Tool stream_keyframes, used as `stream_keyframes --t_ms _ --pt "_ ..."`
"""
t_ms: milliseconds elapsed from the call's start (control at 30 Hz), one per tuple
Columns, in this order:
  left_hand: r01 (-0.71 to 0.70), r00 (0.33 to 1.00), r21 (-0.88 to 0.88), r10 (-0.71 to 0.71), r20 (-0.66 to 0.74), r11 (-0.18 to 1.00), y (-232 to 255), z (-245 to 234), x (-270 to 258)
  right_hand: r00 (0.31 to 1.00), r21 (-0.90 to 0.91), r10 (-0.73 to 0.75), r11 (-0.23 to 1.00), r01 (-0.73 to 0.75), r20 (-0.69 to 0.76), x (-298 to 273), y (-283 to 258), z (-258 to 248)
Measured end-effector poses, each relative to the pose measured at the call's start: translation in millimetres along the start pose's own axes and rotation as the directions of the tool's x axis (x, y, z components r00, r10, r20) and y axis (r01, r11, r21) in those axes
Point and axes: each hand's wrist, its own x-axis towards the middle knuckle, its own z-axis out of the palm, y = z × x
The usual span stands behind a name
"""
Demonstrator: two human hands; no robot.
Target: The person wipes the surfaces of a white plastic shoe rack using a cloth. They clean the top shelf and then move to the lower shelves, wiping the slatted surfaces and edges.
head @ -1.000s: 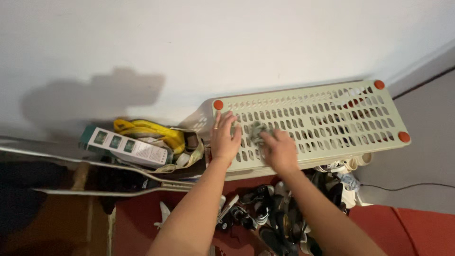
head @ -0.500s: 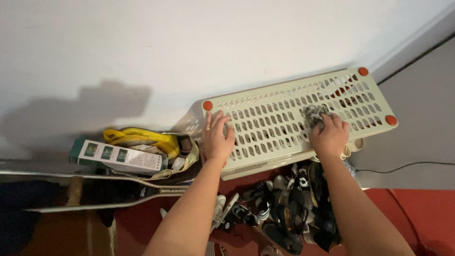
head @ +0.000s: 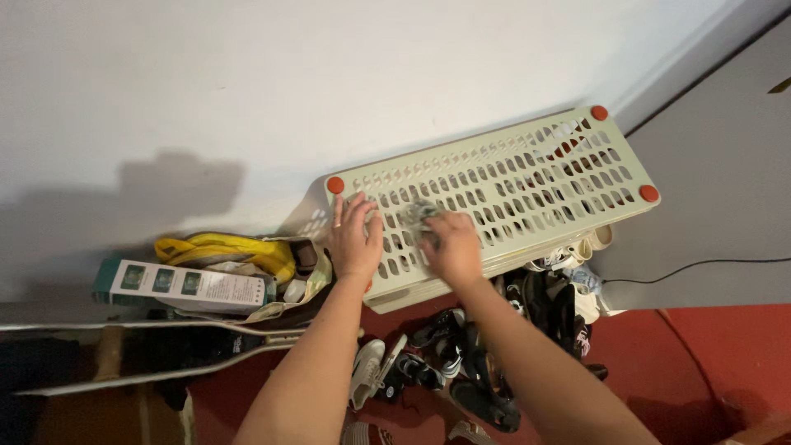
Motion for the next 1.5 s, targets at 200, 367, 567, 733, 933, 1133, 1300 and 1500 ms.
stream_keyframes --t_ms 200,367,567,733,933,1133,1300,1500 --pt "-0.052 0.999 0.026 0.052 0.000 0.998 -10 8 3 0.992 0.153 -0.094 0.985 0.081 0.081 0 -70 27" --pt "-0.043 0.999 -0.042 0.042 -0.020 0.998 -12 7 1 0.966 0.145 -0.133 0.984 0.102 0.222 -6 -72 14" --pt "-0.015 1.000 -0.044 0.015 -0.004 0.999 -4 4 2 0.950 0.129 -0.153 0.984 0.121 0.272 -9 -43 -16" --pt "0.067 0.996 -0.015 -0.066 0.060 0.998 0 -1 2 0.964 0.018 0.027 0.999 -0.033 0.266 -9 -5 -29" --pt "0.021 1.000 0.029 -0.022 0.010 0.999 3 -2 -1 0.984 -0.167 0.117 0.981 -0.095 0.131 -5 63 -47" --pt "0.078 0.995 0.075 -0.083 0.063 0.994 24 -16 -5 0.975 -0.447 0.208 0.866 -0.222 -0.081 -6 113 -86" --pt "0.065 0.935 0.472 -0.219 0.279 0.879 56 -21 -3 0.985 -0.411 0.165 0.896 -0.168 -0.043 -1 112 -91" --pt "-0.088 0.983 0.309 0.033 0.180 0.947 104 42 -24 0.987 -0.202 0.158 0.967 -0.157 -0.011 0 89 -80"
